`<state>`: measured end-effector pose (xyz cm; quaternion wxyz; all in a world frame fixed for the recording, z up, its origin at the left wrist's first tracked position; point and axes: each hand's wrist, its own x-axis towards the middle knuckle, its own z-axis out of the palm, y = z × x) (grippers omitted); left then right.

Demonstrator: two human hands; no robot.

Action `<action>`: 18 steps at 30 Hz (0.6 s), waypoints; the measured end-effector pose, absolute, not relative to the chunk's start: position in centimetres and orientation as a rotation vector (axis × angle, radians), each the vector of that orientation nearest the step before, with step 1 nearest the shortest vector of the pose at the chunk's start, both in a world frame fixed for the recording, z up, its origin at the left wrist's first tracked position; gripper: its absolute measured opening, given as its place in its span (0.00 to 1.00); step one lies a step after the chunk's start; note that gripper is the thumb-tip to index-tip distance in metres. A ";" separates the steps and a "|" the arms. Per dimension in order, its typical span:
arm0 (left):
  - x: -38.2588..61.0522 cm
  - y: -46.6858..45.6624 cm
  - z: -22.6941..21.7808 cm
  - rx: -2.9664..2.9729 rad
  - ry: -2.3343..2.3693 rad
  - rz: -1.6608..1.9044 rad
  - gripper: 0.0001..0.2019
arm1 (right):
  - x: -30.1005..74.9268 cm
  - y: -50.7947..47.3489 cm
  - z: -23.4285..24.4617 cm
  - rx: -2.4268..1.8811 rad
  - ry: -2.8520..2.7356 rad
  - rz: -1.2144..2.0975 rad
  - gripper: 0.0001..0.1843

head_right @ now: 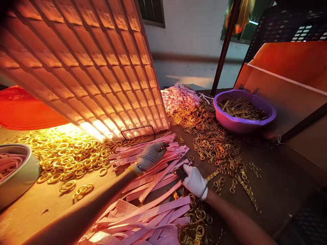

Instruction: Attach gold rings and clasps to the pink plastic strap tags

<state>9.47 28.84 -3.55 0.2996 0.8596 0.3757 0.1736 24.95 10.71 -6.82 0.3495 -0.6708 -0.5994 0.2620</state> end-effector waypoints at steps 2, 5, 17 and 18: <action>10.7 29.6 -4.7 2.397 0.964 0.420 0.12 | 24.7 10.5 -7.4 -1.744 -1.541 0.698 0.09; 11.6 29.5 -6.3 2.494 0.913 0.370 0.11 | 24.8 10.2 -7.7 -1.810 -1.536 0.698 0.06; 4.9 21.2 -0.5 1.632 0.956 0.312 0.16 | 23.6 9.3 -1.6 -1.799 -1.840 0.420 0.18; 4.2 19.8 -0.1 1.421 0.948 0.312 0.18 | 23.1 9.3 -0.9 -1.786 -1.900 0.433 0.15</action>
